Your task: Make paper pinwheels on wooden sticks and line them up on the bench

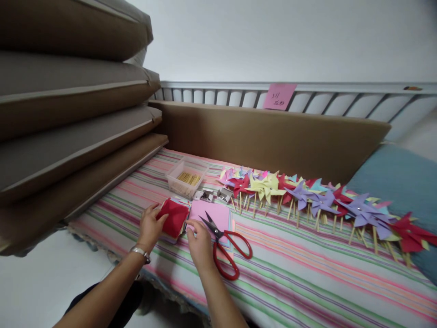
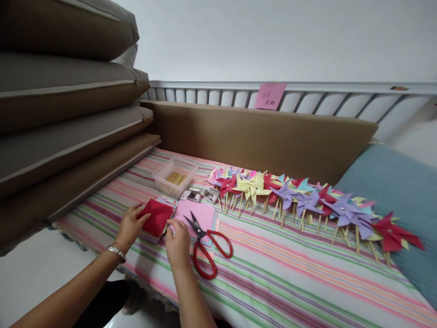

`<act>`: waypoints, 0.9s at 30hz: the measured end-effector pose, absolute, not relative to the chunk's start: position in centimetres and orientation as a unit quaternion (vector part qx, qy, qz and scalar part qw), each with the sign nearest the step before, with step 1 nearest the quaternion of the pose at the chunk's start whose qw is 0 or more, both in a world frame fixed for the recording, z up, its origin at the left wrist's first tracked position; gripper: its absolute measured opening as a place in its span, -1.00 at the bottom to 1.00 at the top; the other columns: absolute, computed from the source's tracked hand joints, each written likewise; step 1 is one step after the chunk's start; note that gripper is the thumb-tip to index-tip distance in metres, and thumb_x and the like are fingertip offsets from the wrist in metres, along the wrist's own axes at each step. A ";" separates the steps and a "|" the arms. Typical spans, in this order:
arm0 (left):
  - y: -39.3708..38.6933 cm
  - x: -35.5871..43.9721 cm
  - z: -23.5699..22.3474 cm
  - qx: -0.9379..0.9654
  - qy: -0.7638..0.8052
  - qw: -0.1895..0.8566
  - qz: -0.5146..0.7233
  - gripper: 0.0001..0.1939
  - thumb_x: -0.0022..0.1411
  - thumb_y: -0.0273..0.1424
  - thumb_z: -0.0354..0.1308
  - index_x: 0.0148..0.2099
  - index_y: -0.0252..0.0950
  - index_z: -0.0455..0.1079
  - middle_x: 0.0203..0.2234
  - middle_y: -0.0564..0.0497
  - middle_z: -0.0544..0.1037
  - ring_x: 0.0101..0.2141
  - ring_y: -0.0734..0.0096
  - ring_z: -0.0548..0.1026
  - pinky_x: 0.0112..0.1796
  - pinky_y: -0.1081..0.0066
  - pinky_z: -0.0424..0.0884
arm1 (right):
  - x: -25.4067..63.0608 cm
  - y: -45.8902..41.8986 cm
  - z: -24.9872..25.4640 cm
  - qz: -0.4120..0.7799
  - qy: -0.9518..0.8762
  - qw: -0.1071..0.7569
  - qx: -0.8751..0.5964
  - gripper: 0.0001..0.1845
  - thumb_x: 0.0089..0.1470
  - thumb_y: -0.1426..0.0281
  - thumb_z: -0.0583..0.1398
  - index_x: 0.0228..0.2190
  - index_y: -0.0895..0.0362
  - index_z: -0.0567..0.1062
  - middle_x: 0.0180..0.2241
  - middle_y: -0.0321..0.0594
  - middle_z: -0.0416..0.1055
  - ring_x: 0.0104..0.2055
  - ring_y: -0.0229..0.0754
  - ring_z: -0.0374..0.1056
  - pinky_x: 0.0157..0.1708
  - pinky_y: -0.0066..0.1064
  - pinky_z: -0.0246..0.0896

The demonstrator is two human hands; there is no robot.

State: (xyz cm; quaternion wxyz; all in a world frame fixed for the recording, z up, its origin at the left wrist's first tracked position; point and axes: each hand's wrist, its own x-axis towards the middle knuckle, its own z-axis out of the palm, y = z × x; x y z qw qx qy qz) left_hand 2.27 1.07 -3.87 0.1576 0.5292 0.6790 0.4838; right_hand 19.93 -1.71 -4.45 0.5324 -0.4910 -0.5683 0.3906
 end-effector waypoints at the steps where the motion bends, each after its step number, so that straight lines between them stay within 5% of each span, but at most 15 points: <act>1: 0.7 2.2 -3.3 0.522 0.667 0.180 0.501 -0.84 -0.03 -0.34 0.21 -0.35 -0.25 0.55 -0.05 -0.13 0.48 0.05 0.03 0.34 0.13 0.13 0.16 | 20.1 -1.6 -4.4 0.406 -0.552 0.539 -0.490 -0.73 -0.06 0.49 0.14 -0.30 0.15 0.57 -0.19 -0.08 0.52 -0.07 -0.03 0.38 0.03 -0.16 0.19; 7: -2.8 3.7 0.0 0.445 0.601 0.376 0.547 -0.71 -0.09 -0.21 0.30 -0.35 -0.33 0.57 -0.27 -0.13 0.61 -0.23 0.12 0.53 -0.18 0.26 0.42 | 19.7 -1.7 -4.1 0.552 -0.442 0.559 -0.434 -0.56 -0.02 0.17 0.19 -0.13 0.15 0.50 -0.08 -0.05 0.50 -0.06 -0.01 0.43 -0.14 -0.27 0.32; 12: -4.4 5.3 1.1 0.380 0.568 0.494 0.537 -0.70 -0.17 -0.27 0.38 -0.40 -0.39 0.55 -0.52 -0.12 0.62 -0.47 0.25 0.54 -0.35 0.35 0.44 | 19.2 -2.6 -3.9 0.653 -0.382 0.543 -0.366 -0.64 -0.14 0.16 0.29 -0.34 0.17 0.55 -0.37 -0.15 0.58 -0.36 -0.08 0.48 -0.31 -0.30 0.35; 19: -5.5 6.2 0.9 0.216 0.465 0.636 0.576 -0.84 0.02 -0.40 0.33 -0.30 -0.33 0.52 -0.45 -0.03 0.63 -0.47 0.37 0.56 -0.43 0.43 0.49 | 19.4 -2.6 -4.0 0.666 -0.315 0.576 -0.354 -0.67 -0.25 0.21 0.38 -0.46 0.19 0.54 -0.53 -0.25 0.52 -0.48 -0.17 0.39 -0.37 -0.33 0.29; 23: -6.4 6.8 0.0 0.159 0.395 0.671 0.607 -0.85 0.21 -0.35 0.16 -0.17 -0.23 0.47 -0.35 -0.02 0.65 -0.43 0.30 0.59 -0.44 0.31 0.53 | 19.4 -2.7 -4.1 0.652 -0.294 0.596 -0.365 -0.70 -0.24 0.21 0.37 -0.54 0.17 0.49 -0.56 -0.29 0.49 -0.50 -0.21 0.33 -0.40 -0.37 0.25; 27: -6.6 7.3 -0.7 0.157 0.365 0.683 0.613 -0.84 0.20 -0.38 0.17 -0.15 -0.25 0.47 -0.33 -0.05 0.65 -0.39 0.26 0.59 -0.39 0.25 0.55 | 19.6 -2.8 -4.3 0.630 -0.288 0.613 -0.380 -0.69 -0.21 0.21 0.35 -0.63 0.15 0.41 -0.64 -0.38 0.38 -0.56 -0.28 0.23 -0.46 -0.43 0.17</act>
